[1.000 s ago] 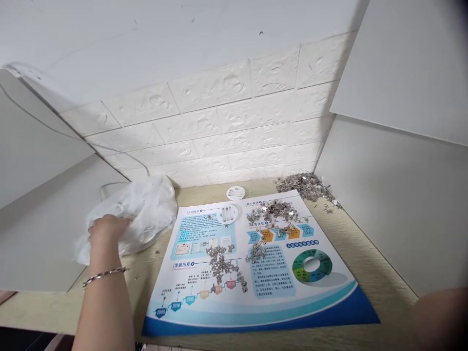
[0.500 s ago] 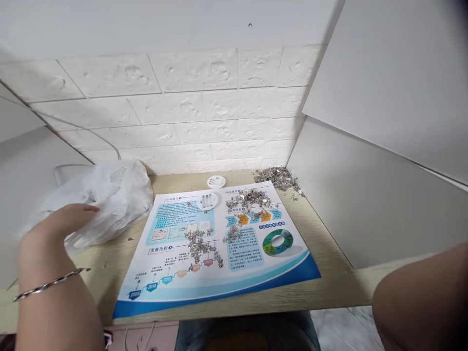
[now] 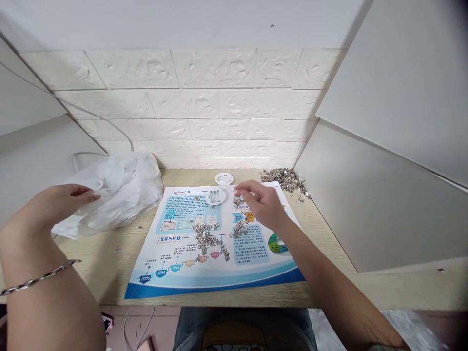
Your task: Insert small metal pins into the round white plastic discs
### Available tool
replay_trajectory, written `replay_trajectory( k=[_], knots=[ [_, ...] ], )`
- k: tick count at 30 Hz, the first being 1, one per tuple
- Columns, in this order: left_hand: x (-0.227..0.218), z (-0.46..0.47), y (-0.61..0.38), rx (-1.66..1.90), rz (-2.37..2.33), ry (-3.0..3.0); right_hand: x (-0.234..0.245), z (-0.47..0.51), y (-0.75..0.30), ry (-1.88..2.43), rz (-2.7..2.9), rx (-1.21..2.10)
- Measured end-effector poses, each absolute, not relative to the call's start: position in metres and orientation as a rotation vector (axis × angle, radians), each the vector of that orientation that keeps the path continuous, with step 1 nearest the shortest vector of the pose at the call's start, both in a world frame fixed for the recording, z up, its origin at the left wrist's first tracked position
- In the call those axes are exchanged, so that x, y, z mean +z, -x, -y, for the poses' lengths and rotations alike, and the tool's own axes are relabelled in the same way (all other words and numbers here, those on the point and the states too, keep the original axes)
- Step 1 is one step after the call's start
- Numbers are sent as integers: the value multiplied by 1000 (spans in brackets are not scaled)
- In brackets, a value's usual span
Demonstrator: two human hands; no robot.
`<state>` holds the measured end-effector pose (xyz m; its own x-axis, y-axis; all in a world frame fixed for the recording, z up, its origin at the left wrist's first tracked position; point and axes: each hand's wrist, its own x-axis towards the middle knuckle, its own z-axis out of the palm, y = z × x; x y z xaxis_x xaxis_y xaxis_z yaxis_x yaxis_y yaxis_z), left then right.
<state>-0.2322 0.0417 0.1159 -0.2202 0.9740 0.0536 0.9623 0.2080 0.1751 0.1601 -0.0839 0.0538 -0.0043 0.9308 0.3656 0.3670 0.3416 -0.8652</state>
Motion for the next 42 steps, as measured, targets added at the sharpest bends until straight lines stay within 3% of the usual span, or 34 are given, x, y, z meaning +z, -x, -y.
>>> replay_trajectory(
  k=[3,6,9,12,18,23,28,34,42],
  knots=[
    [129,-25,200,619,-2469,-2069,29,71,-156,1285,1525,909],
    [127,-10,139,1452,-1840,-2195,17,63,-156,1234,1344,1217],
    [110,7,65,1398,-791,-2180,11,61,-162,991,1083,1667],
    [91,26,8,1120,-458,-2445,9,63,-173,778,841,1863],
    [55,36,-18,1290,-428,-2884,13,66,-190,665,529,1675],
    [29,20,-11,1321,-501,-2729,15,65,-188,867,614,1435],
    [11,8,-10,960,-776,-2008,10,62,-181,1079,658,1124],
    [15,8,-10,547,-667,-1483,-1,63,-166,1233,672,1000],
    [24,-13,10,947,-948,-1397,0,80,-142,1411,1258,952]
  ],
)
